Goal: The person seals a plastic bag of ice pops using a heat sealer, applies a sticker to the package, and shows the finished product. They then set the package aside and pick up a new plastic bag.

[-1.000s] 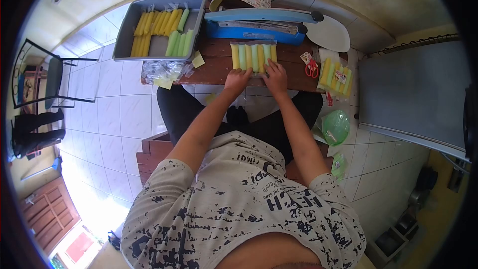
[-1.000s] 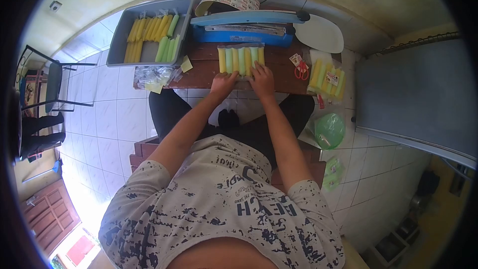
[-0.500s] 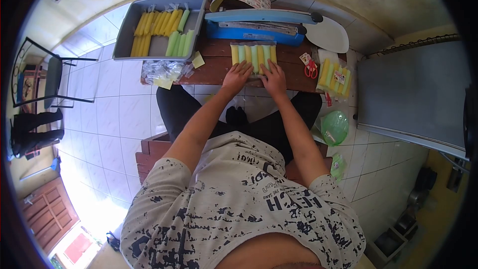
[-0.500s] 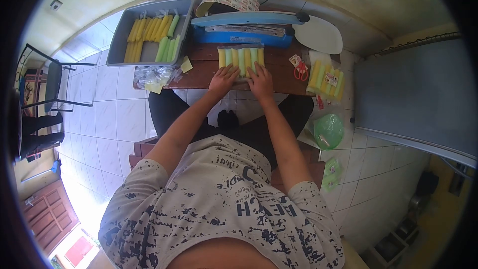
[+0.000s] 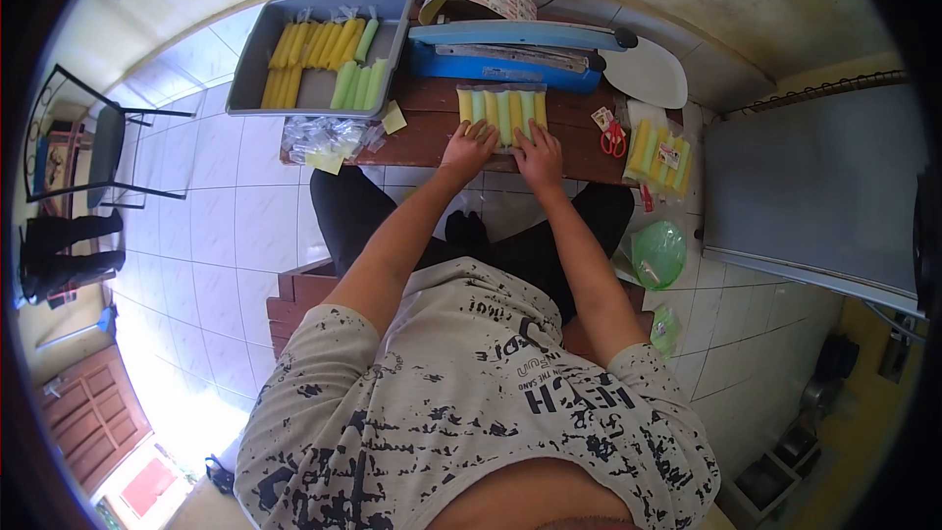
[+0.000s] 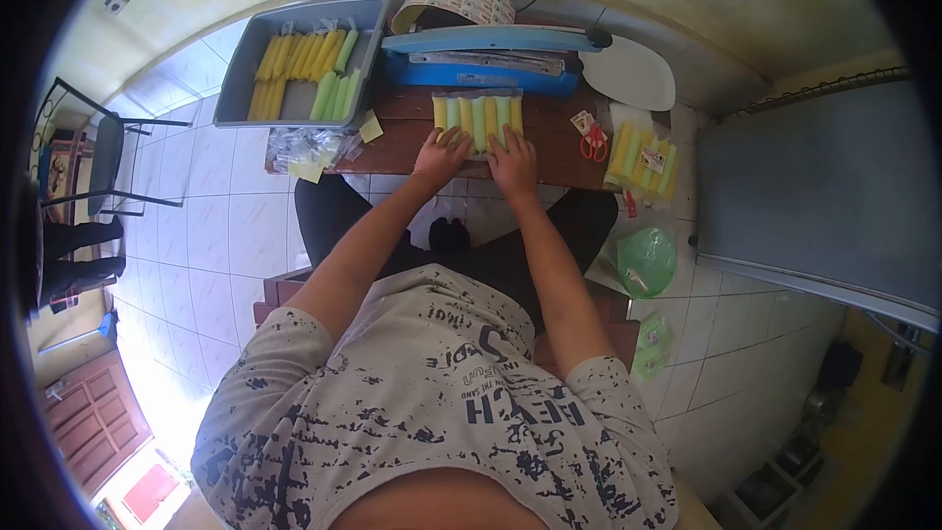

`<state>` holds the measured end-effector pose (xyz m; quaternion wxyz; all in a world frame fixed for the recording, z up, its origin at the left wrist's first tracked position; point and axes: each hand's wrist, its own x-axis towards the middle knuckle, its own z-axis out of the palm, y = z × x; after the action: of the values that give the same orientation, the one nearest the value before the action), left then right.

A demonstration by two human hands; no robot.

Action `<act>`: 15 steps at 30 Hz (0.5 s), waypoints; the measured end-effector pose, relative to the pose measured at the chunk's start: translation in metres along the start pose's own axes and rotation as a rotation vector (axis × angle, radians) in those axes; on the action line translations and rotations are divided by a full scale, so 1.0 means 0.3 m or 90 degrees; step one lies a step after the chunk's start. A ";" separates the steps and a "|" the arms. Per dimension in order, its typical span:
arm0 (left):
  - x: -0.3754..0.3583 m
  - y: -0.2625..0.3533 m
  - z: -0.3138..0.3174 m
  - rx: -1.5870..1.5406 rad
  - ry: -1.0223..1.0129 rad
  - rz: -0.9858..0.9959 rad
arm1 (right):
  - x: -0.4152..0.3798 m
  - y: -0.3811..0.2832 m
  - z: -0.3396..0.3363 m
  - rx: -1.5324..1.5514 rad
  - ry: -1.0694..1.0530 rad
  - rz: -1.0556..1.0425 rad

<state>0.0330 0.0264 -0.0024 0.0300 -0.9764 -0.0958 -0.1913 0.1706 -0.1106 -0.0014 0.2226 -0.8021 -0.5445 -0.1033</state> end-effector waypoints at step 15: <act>-0.009 -0.020 -0.065 -0.087 -0.127 -0.015 | -0.005 0.012 -0.041 0.045 -0.047 -0.064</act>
<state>0.0221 0.0297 0.0148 -0.0483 -0.9891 -0.0969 -0.0995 0.1743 -0.1189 0.0080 0.2251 -0.7687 -0.5950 -0.0656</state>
